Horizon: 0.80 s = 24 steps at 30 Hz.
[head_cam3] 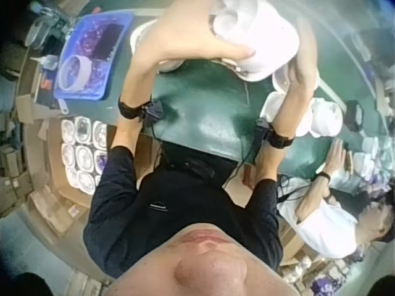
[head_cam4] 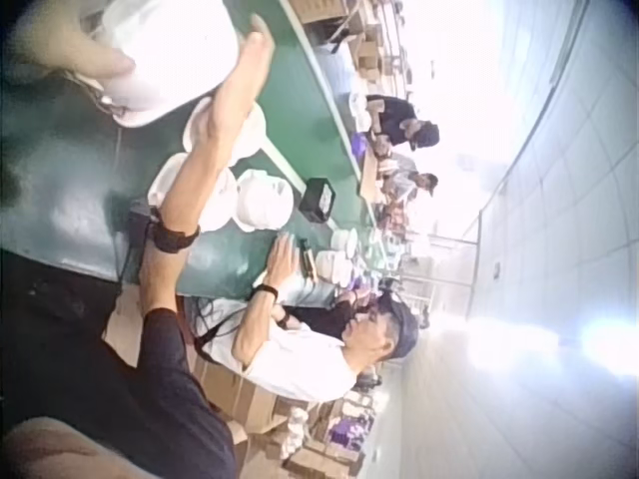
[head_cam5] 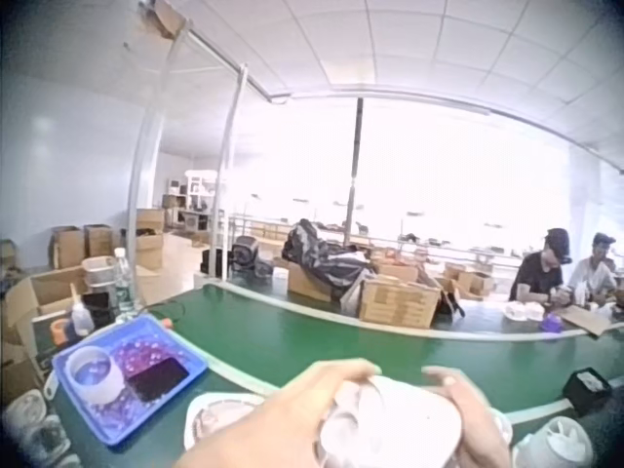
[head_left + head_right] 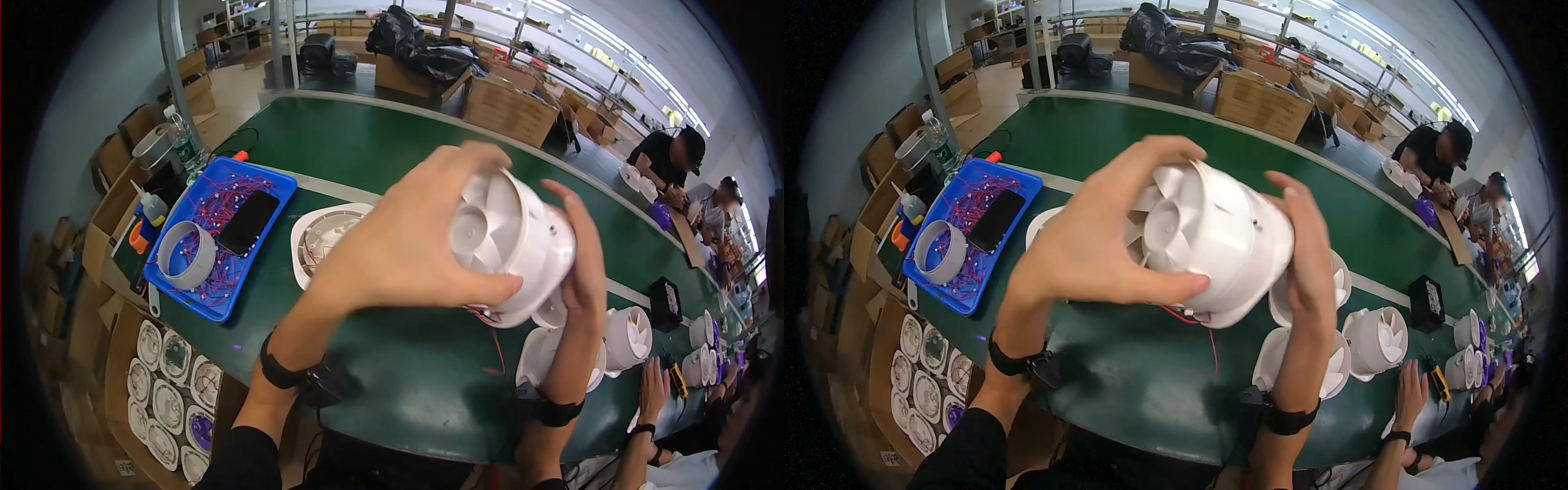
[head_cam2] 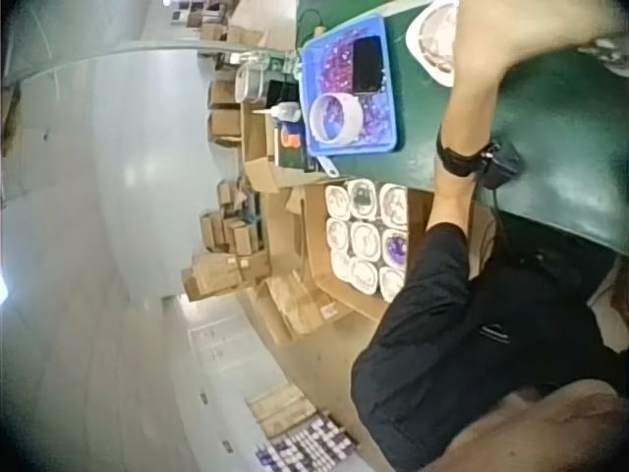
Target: The person assembles white plastic fan units on a green workbench. They pick up fan housings and internal motor assemblies, fit them together, and rotate the units to inspect the fit and alignment. The person handles the components by hand, repeatedly checking the assembly from different angles before placing them on the table.
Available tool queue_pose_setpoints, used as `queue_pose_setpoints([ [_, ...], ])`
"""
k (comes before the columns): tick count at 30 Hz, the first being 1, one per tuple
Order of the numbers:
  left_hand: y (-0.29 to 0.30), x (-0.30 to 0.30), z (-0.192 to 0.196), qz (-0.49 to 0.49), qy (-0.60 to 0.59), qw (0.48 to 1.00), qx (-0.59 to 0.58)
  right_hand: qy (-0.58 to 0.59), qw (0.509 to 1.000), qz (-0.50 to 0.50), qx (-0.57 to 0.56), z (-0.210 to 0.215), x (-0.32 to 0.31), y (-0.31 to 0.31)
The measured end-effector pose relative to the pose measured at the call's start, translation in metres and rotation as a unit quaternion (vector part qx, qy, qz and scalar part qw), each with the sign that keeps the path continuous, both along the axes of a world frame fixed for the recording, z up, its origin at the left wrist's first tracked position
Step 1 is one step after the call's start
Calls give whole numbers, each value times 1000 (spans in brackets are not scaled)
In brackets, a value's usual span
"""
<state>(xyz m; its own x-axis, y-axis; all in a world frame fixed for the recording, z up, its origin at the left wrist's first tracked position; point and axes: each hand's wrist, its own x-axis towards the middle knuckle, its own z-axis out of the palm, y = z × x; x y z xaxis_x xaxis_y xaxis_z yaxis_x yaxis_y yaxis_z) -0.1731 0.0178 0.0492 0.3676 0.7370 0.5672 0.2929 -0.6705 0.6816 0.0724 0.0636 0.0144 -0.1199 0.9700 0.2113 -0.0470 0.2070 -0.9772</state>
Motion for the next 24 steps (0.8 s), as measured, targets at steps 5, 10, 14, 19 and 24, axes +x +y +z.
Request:
queue_pose_setpoints([
  [5,4,21,-26,23,236,967,98,-148,982,-95,70,33,14,-30],
  [10,11,42,-48,-191,403,894,-28,-320,943,61,71,38,14,-54],
  [14,-3,57,-74,-158,373,911,81,-379,914,139,42,39,-4,-57],
  [19,13,62,-80,-27,319,923,214,-379,914,94,109,42,-3,-59],
  [24,28,-2,-45,106,410,906,-6,-427,895,112,61,34,-9,-56],
])
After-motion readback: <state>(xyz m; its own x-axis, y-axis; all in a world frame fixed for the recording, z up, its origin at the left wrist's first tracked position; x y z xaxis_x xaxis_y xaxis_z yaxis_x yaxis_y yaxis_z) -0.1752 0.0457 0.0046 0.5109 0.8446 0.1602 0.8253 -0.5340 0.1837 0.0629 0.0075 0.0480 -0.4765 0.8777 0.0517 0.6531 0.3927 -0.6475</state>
